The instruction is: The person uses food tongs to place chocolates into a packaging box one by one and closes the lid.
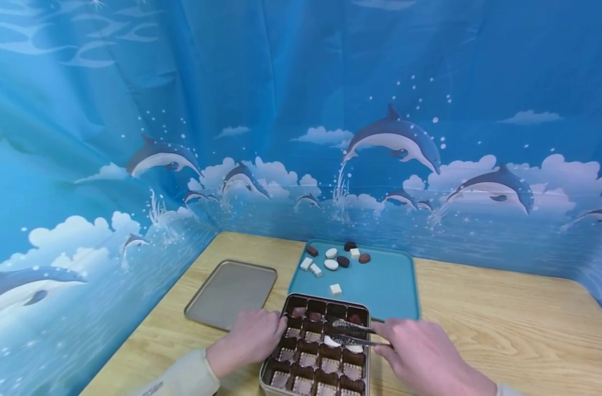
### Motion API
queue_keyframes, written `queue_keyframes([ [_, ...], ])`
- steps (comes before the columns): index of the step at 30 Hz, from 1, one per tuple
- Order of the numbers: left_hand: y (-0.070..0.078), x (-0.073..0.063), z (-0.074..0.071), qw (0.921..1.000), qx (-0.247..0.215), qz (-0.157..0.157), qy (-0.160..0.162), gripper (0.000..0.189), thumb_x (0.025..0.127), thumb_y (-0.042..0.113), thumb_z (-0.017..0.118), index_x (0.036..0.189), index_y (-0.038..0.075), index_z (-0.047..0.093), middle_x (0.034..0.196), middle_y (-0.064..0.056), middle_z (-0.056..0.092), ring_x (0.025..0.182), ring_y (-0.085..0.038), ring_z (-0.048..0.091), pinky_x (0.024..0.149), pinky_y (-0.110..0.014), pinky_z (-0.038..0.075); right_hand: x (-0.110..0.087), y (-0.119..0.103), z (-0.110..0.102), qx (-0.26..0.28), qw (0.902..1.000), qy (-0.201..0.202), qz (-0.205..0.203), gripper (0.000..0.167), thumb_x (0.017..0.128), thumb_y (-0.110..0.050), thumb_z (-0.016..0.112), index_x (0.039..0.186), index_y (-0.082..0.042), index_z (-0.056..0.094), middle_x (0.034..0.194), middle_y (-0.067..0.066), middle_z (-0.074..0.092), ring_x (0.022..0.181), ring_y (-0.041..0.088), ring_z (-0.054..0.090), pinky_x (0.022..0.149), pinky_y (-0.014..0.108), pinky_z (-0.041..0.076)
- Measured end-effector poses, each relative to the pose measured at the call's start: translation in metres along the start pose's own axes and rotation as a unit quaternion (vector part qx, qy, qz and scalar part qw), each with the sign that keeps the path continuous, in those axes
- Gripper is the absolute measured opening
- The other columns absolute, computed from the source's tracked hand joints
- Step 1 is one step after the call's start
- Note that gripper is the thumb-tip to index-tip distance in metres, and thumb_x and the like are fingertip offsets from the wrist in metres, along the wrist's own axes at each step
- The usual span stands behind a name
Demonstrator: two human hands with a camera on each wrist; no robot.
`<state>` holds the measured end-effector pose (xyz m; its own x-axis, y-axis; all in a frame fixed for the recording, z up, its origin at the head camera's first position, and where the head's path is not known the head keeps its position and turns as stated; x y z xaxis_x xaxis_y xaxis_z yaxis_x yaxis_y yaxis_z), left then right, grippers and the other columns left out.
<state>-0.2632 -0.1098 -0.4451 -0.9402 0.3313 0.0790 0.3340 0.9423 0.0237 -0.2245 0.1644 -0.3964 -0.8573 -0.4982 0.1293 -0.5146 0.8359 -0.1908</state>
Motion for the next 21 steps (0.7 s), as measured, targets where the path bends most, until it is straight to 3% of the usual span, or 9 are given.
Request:
queue_keyframes([
  [5,0.0,0.0,0.0,1.0,0.008,-0.003,0.001,0.045,0.106,0.034,0.042,0.071,0.013,0.06,0.061,-0.002,0.056,0.056,-0.022,0.058,0.053,-0.039,0.05,0.001,-0.001,-0.003,0.016,0.9998,0.009,0.008,0.039,0.09,-0.038,0.073,0.124,-0.018,0.071,0.108,-0.002,0.077,0.069,-0.003,0.06,0.059,0.027,0.051],
  [7,0.001,0.0,0.0,1.0,0.009,-0.003,0.001,0.045,0.106,0.034,0.042,0.07,0.013,0.059,0.06,-0.002,0.055,0.055,-0.022,0.058,0.053,-0.039,0.05,0.003,0.0,-0.006,0.014,0.9995,0.026,0.013,0.04,0.09,-0.037,0.074,0.123,-0.016,0.071,0.108,-0.002,0.077,0.072,0.0,0.064,0.062,0.028,0.054],
  [12,0.001,0.0,-0.001,1.0,0.008,-0.001,-0.001,0.045,0.106,0.034,0.042,0.069,0.014,0.058,0.059,0.0,0.052,0.054,-0.02,0.055,0.052,-0.038,0.049,0.016,0.003,-0.016,0.011,0.9969,0.075,0.019,0.04,0.088,-0.033,0.077,0.122,-0.013,0.072,0.111,0.004,0.076,0.078,0.011,0.072,0.055,0.023,0.05],
  [15,0.001,-0.001,-0.001,0.9999,0.01,0.0,-0.001,0.045,0.106,0.033,0.042,0.069,0.014,0.058,0.059,0.0,0.052,0.053,-0.02,0.055,0.051,-0.038,0.048,0.028,0.009,-0.017,0.019,0.9961,0.084,0.022,0.043,0.089,-0.032,0.076,0.125,-0.01,0.07,0.112,0.008,0.075,0.061,0.004,0.06,0.048,0.021,0.04],
  [19,0.002,-0.001,0.0,0.9998,0.018,0.004,-0.001,0.045,0.107,0.034,0.042,0.07,0.014,0.059,0.06,-0.001,0.054,0.054,-0.02,0.055,0.05,-0.037,0.047,0.048,0.019,-0.013,0.02,0.9965,0.073,0.034,0.045,0.09,-0.031,0.075,0.128,-0.008,0.068,0.092,0.0,0.074,0.047,0.001,0.038,0.043,0.023,0.032],
  [21,0.002,-0.001,-0.001,0.9998,0.021,0.007,-0.002,0.045,0.107,0.034,0.042,0.07,0.014,0.06,0.061,-0.001,0.054,0.054,-0.019,0.055,0.049,-0.036,0.047,0.058,0.024,-0.009,0.018,0.997,0.062,0.041,0.045,0.09,-0.03,0.075,0.128,-0.007,0.068,0.082,-0.005,0.069,0.046,0.002,0.038,0.042,0.024,0.032],
])
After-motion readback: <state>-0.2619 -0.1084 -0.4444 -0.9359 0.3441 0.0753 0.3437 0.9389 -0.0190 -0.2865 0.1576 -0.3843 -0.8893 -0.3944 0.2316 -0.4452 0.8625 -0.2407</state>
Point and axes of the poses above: each hand's wrist, its own x-axis towards the middle knuckle, its own z-axis out of the palm, y = z × x, the point moved 6 cm from there along x, towards the middle knuckle
